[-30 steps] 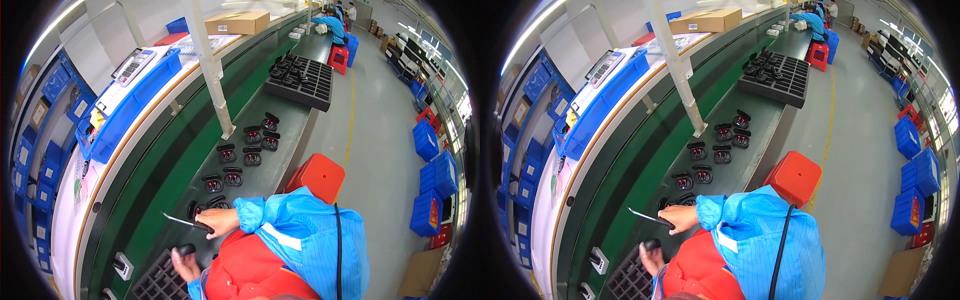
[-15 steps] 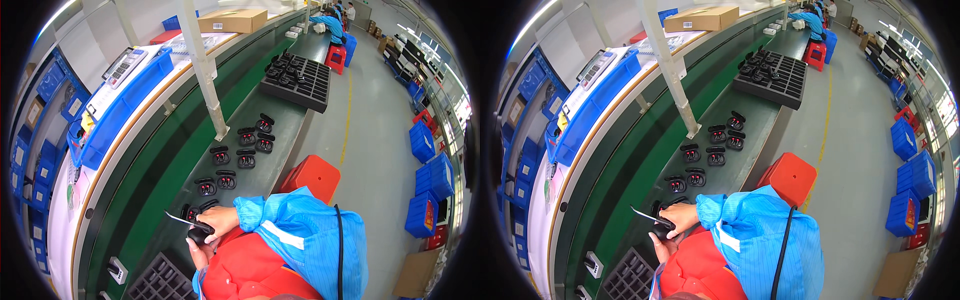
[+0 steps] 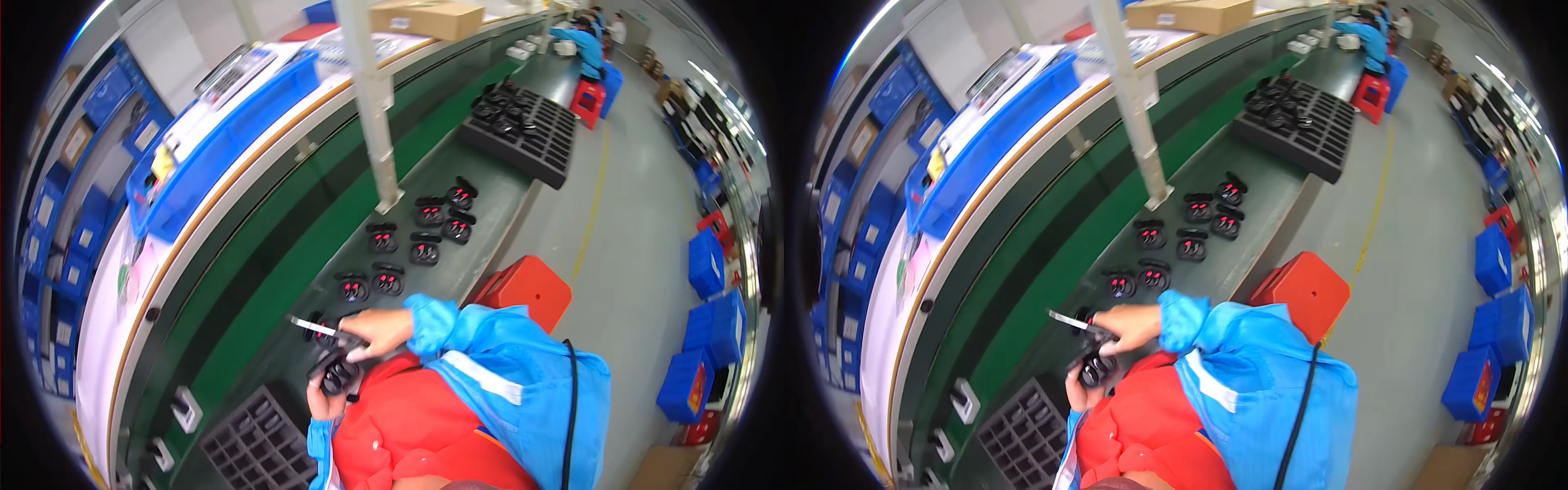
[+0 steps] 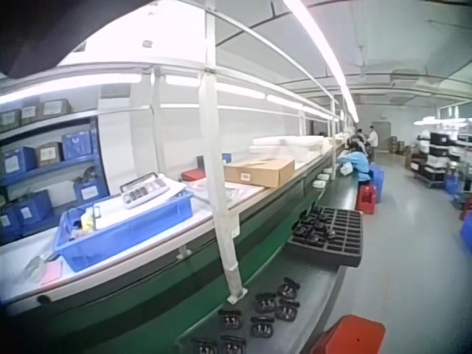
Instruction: Assembling handheld electronic controller components using an electric screwdriver on a factory production line.
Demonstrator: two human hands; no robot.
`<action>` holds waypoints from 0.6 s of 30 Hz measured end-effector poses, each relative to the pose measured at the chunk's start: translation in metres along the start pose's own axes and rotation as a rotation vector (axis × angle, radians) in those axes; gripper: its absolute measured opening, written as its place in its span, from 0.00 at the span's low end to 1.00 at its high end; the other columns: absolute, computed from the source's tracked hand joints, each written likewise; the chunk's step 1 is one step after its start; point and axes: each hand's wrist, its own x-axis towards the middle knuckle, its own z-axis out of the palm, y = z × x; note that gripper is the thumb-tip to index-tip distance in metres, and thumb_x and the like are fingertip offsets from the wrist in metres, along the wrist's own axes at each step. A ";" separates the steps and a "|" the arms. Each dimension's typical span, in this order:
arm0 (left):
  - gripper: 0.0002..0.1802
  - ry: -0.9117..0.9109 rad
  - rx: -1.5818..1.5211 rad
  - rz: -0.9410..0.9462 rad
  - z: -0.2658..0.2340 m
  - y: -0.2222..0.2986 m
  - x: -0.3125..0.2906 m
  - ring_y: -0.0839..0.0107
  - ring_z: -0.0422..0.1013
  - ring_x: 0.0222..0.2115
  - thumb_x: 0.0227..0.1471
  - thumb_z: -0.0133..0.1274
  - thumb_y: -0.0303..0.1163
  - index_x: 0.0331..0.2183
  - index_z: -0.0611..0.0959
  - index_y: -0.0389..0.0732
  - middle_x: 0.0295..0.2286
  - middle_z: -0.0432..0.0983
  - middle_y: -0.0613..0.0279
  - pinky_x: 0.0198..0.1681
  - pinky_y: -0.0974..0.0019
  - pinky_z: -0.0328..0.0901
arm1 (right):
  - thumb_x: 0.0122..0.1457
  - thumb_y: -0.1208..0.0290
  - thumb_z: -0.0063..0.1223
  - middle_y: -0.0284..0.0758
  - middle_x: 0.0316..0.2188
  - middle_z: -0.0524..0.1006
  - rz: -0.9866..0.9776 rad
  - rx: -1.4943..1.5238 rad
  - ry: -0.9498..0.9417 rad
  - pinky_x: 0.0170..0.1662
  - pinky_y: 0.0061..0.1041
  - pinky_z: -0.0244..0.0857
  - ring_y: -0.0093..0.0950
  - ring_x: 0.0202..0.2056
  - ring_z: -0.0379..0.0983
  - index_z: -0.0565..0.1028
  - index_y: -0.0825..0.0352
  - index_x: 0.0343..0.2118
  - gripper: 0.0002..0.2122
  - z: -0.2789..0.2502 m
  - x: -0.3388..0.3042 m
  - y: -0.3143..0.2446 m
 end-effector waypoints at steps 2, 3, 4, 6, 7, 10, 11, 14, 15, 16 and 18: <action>0.24 0.102 -0.083 0.154 -0.015 0.005 -0.005 0.50 0.63 0.49 0.51 0.44 0.37 0.50 0.67 0.39 0.48 0.66 0.55 0.49 0.38 0.57 | 0.51 0.67 0.52 0.39 0.32 0.75 -0.064 0.104 -0.080 0.35 0.29 0.66 0.30 0.32 0.73 0.68 0.70 0.35 0.13 -0.014 0.001 -0.001; 0.23 0.145 -0.131 0.193 -0.024 0.009 -0.004 0.51 0.63 0.49 0.52 0.44 0.36 0.49 0.68 0.39 0.47 0.67 0.56 0.49 0.39 0.57 | 0.51 0.68 0.52 0.39 0.30 0.75 -0.089 0.138 -0.117 0.34 0.28 0.66 0.31 0.30 0.73 0.69 0.70 0.34 0.11 -0.018 0.001 -0.002; 0.21 0.186 -0.151 0.227 -0.025 0.014 -0.003 0.52 0.63 0.48 0.52 0.43 0.36 0.48 0.70 0.39 0.46 0.69 0.56 0.50 0.41 0.57 | 0.51 0.69 0.52 0.39 0.27 0.75 -0.081 0.076 -0.148 0.34 0.27 0.66 0.31 0.29 0.73 0.69 0.69 0.33 0.10 -0.019 -0.001 -0.004; 0.19 0.248 -0.106 0.279 -0.029 0.020 -0.001 0.56 0.66 0.46 0.52 0.43 0.36 0.46 0.72 0.39 0.42 0.72 0.56 0.49 0.44 0.59 | 0.51 0.70 0.52 0.39 0.25 0.75 -0.071 0.108 -0.355 0.31 0.27 0.66 0.31 0.27 0.72 0.70 0.69 0.31 0.09 -0.019 -0.004 -0.007; 0.20 0.223 -0.098 0.313 -0.036 0.020 0.000 0.52 0.65 0.46 0.53 0.43 0.37 0.46 0.71 0.38 0.43 0.71 0.56 0.50 0.44 0.57 | 0.51 0.70 0.52 0.39 0.25 0.75 -0.066 0.145 -0.403 0.30 0.27 0.65 0.31 0.27 0.72 0.70 0.69 0.31 0.08 -0.015 -0.005 -0.010; 0.21 0.266 0.088 0.428 -0.039 0.015 0.003 0.54 0.68 0.44 0.54 0.43 0.38 0.47 0.71 0.37 0.42 0.72 0.55 0.45 0.52 0.64 | 0.51 0.71 0.51 0.38 0.25 0.75 -0.007 0.203 -0.526 0.30 0.27 0.65 0.29 0.27 0.72 0.70 0.69 0.31 0.08 -0.009 0.001 -0.007; 0.21 0.303 0.111 0.470 -0.040 0.011 0.002 0.54 0.69 0.42 0.54 0.43 0.38 0.46 0.71 0.37 0.42 0.72 0.54 0.44 0.55 0.66 | 0.51 0.72 0.51 0.38 0.25 0.75 0.027 0.220 -0.552 0.30 0.27 0.65 0.29 0.27 0.72 0.70 0.69 0.31 0.08 -0.006 0.004 -0.003; 0.20 0.384 0.127 0.545 -0.042 0.004 -0.003 0.56 0.71 0.40 0.52 0.47 0.35 0.46 0.71 0.35 0.40 0.72 0.52 0.42 0.57 0.67 | 0.51 0.72 0.50 0.38 0.24 0.75 0.059 0.238 -0.632 0.31 0.26 0.66 0.28 0.27 0.73 0.70 0.70 0.31 0.07 -0.005 0.011 -0.006; 0.20 0.369 0.055 0.544 -0.035 0.004 -0.008 0.64 0.70 0.40 0.52 0.48 0.32 0.45 0.72 0.31 0.39 0.72 0.53 0.43 0.63 0.67 | 0.51 0.73 0.50 0.37 0.24 0.75 0.060 0.246 -0.690 0.31 0.26 0.66 0.27 0.27 0.73 0.70 0.70 0.31 0.07 -0.004 0.010 -0.009; 0.20 0.371 0.055 0.546 -0.036 0.004 -0.009 0.64 0.70 0.40 0.52 0.48 0.32 0.45 0.72 0.31 0.39 0.72 0.53 0.43 0.63 0.67 | 0.51 0.73 0.49 0.37 0.22 0.75 0.048 0.221 -0.701 0.31 0.25 0.66 0.26 0.26 0.73 0.69 0.71 0.31 0.07 -0.005 0.010 -0.010; 0.19 0.354 0.124 0.611 -0.035 0.003 -0.011 0.64 0.70 0.40 0.51 0.48 0.30 0.45 0.72 0.30 0.40 0.72 0.52 0.44 0.63 0.66 | 0.51 0.74 0.49 0.37 0.21 0.74 0.137 0.311 -0.672 0.31 0.25 0.66 0.27 0.26 0.73 0.69 0.71 0.31 0.07 -0.007 0.009 -0.002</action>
